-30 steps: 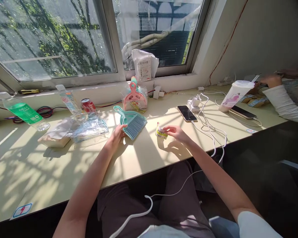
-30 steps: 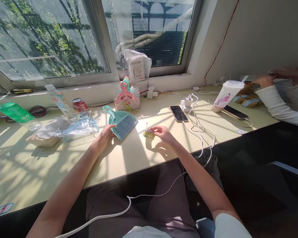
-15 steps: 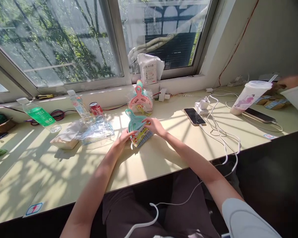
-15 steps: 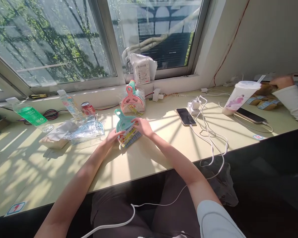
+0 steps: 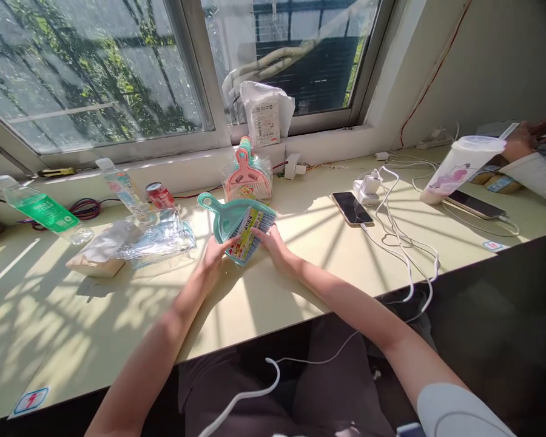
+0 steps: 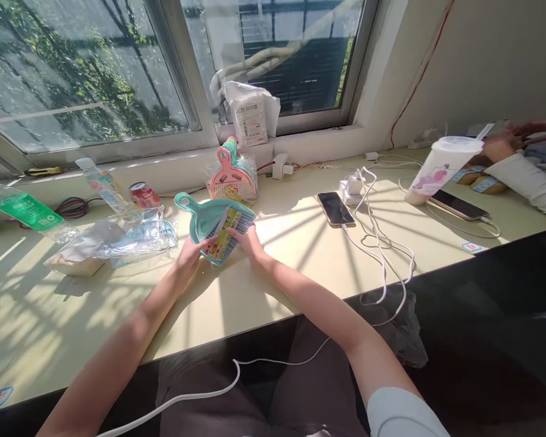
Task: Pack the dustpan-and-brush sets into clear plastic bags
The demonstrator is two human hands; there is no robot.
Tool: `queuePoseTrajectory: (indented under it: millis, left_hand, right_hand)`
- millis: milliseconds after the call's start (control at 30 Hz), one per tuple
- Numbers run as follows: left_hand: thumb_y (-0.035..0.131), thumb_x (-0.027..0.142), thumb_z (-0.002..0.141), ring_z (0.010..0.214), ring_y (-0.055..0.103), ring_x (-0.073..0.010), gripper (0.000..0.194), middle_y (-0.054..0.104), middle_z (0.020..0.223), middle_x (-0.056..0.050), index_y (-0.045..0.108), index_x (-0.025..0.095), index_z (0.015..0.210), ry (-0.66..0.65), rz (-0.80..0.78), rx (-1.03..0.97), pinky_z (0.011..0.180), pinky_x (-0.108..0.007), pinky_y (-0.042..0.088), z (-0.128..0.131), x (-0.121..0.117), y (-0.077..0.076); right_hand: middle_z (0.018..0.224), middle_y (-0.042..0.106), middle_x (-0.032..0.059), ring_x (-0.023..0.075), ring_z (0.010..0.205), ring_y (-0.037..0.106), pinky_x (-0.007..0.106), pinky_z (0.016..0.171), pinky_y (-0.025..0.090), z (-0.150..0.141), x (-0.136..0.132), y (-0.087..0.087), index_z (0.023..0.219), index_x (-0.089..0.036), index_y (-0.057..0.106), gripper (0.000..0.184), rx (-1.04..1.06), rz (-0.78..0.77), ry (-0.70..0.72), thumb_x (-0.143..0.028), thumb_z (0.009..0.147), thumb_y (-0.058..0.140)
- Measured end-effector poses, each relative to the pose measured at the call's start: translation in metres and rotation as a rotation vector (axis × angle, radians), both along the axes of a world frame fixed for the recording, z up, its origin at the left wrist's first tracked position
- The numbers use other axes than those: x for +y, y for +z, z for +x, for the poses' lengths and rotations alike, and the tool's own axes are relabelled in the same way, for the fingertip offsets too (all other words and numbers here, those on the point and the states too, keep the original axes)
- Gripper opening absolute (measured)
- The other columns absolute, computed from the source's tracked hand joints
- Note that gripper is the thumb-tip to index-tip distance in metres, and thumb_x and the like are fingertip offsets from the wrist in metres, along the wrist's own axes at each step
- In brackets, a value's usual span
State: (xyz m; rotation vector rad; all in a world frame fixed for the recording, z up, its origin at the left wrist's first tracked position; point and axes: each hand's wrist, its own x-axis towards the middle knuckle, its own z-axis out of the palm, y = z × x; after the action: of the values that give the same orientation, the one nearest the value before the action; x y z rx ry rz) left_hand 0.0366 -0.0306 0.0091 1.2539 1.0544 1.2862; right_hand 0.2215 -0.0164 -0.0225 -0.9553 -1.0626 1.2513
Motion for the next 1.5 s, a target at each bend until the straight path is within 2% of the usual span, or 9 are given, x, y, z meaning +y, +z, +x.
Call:
queuePoseTrajectory:
  millis: [167, 433, 533, 667, 800, 900, 1033, 1300, 1500]
  left_hand:
    - [0.098, 0.043, 0.071, 0.128, 0.076, -0.0416, 0.08, 0.085, 0.125, -0.012, 0.073, 0.024, 0.144, -0.042, -0.039, 0.016, 0.105, -0.053, 0.066, -0.002, 0.0, 0.004]
    - [0.09, 0.046, 0.075, 0.115, 0.078, -0.0384, 0.073, 0.082, 0.125, -0.013, 0.072, 0.026, 0.143, -0.111, -0.143, 0.081, 0.092, -0.048, 0.066, -0.002, -0.003, 0.007]
    - [0.08, 0.048, 0.092, 0.123, 0.074, -0.0383, 0.066, 0.076, 0.135, -0.017, 0.065, 0.025, 0.151, 0.142, -0.03, 0.267, 0.102, -0.051, 0.062, -0.009, 0.002, 0.011]
    - [0.061, 0.027, 0.104, 0.154, 0.054, -0.0376, 0.05, 0.059, 0.162, -0.021, 0.064, 0.02, 0.153, 0.589, 0.2, 0.775, 0.131, -0.053, 0.04, -0.038, 0.008, 0.02]
    - [0.056, 0.014, 0.098, 0.161, 0.045, -0.0442, 0.047, 0.057, 0.167, -0.022, 0.077, 0.019, 0.139, 0.776, 0.08, 1.117, 0.131, -0.06, 0.035, -0.078, 0.009, 0.022]
    - [0.054, 0.013, 0.097, 0.14, 0.065, -0.0439, 0.045, 0.075, 0.141, -0.025, 0.08, 0.015, 0.134, 0.675, 0.002, 1.128, 0.124, -0.059, 0.041, -0.091, 0.011, 0.021]
    - [0.052, 0.011, 0.099, 0.122, 0.076, -0.0353, 0.042, 0.085, 0.113, -0.017, 0.082, 0.02, 0.127, 0.455, 0.063, 1.101, 0.123, -0.05, 0.042, -0.073, 0.012, 0.02]
    - [0.063, 0.019, 0.099, 0.115, 0.077, -0.0331, 0.035, 0.084, 0.118, -0.014, 0.077, 0.025, 0.131, 0.314, 0.078, 0.776, 0.111, -0.047, 0.053, -0.052, 0.016, 0.007]
    - [0.082, 0.007, 0.068, 0.144, 0.059, -0.0401, 0.033, 0.079, 0.129, -0.016, 0.079, 0.025, 0.096, 0.383, 0.121, 0.772, 0.126, -0.055, 0.042, -0.072, 0.02, 0.007]
  right_hand:
    - [0.113, 0.082, 0.0039, 0.0318, 0.112, 0.08, 0.054, 0.101, 0.071, -0.005, 0.0, 0.004, 0.109, -0.028, 0.061, 0.049, 0.164, -0.131, 0.109, -0.029, 0.074, 0.095]
    - [0.117, 0.082, 0.0069, 0.0324, 0.117, 0.081, 0.054, 0.102, 0.07, 0.004, 0.004, 0.006, 0.11, -0.029, 0.058, 0.049, 0.139, -0.178, 0.046, -0.026, 0.073, 0.09]
    - [0.115, 0.081, 0.0083, 0.0339, 0.117, 0.08, 0.055, 0.102, 0.07, 0.007, 0.005, 0.006, 0.11, -0.029, 0.056, 0.05, 0.101, -0.181, 0.035, -0.027, 0.072, 0.089]
    - [0.12, 0.081, 0.0097, 0.0342, 0.121, 0.078, 0.054, 0.105, 0.068, 0.013, 0.005, 0.009, 0.11, -0.029, 0.058, 0.051, 0.114, -0.173, 0.017, -0.024, 0.07, 0.088]
    - [0.124, 0.08, 0.0085, 0.0319, 0.125, 0.076, 0.049, 0.106, 0.067, 0.017, 0.0, 0.014, 0.111, -0.029, 0.059, 0.048, 0.139, -0.158, 0.014, -0.023, 0.071, 0.086]
    - [0.121, 0.08, 0.0095, 0.031, 0.12, 0.077, 0.046, 0.101, 0.068, 0.018, -0.003, 0.017, 0.11, -0.028, 0.058, 0.045, 0.136, -0.165, 0.038, -0.021, 0.074, 0.085]
    - [0.117, 0.08, 0.0107, 0.0309, 0.117, 0.077, 0.042, 0.096, 0.068, 0.017, -0.003, 0.02, 0.109, -0.027, 0.057, 0.043, 0.107, -0.154, 0.041, -0.017, 0.078, 0.084]
    - [0.111, 0.082, 0.0077, 0.0288, 0.117, 0.077, 0.041, 0.098, 0.068, 0.021, -0.001, 0.024, 0.107, -0.027, 0.059, 0.041, 0.089, -0.19, 0.043, -0.01, 0.077, 0.08]
    - [0.114, 0.084, 0.0051, 0.0296, 0.116, 0.08, 0.047, 0.102, 0.068, 0.029, 0.0, 0.026, 0.105, -0.03, 0.063, 0.041, 0.063, -0.205, 0.077, -0.017, 0.073, 0.085]
